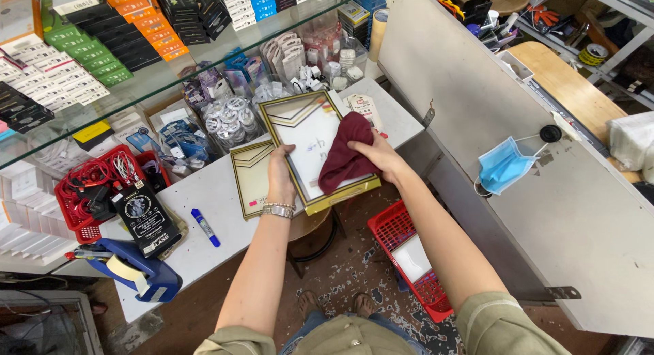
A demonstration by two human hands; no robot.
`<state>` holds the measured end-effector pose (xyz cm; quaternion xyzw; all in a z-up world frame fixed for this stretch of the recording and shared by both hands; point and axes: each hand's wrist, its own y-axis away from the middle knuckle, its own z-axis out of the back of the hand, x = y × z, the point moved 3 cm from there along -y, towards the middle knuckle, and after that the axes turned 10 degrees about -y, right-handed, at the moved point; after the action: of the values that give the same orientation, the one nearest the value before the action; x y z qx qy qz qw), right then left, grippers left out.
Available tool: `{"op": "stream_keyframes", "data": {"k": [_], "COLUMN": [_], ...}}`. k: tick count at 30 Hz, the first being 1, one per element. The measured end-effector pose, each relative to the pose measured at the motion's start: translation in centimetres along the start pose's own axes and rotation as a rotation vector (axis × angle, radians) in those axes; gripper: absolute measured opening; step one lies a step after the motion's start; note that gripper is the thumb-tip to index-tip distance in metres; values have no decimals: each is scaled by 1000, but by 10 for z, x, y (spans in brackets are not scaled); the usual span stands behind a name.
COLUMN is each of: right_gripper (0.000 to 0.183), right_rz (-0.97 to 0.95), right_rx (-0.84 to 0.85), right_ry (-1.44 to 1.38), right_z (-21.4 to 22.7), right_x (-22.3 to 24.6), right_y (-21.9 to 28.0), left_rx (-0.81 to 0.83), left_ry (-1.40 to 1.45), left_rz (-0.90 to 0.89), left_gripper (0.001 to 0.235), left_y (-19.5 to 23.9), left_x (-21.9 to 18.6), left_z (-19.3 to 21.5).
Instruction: The person wipes the surfaces of several small boxes and paper envelopes with a maroon cloth, then uses a blue marker to write on the boxes and envelopes. The items are handled one at a time on a cluttered counter.
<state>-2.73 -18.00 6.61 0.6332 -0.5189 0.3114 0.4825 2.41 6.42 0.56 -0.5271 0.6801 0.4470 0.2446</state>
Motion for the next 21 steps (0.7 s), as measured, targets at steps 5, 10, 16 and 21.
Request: {"op": "stream_keyframes", "data": {"k": [5, 10, 16, 21], "right_gripper": [67, 67, 50, 43], "right_rz": [112, 435, 890, 331], "right_rx": [91, -211, -104, -579], "right_ry": [130, 351, 974, 690], "right_z": [10, -21, -32, 85], "right_x": [11, 9, -45, -50], "right_y": [45, 64, 45, 3], "left_rx": [-99, -259, -273, -223], "left_ry": [150, 110, 160, 56], "left_rz": [15, -99, -124, -38], "left_gripper": [20, 17, 13, 14], "left_y": [-26, -37, -50, -69], "left_x": [-14, 10, 31, 6], "left_z": [28, 28, 32, 69]}}
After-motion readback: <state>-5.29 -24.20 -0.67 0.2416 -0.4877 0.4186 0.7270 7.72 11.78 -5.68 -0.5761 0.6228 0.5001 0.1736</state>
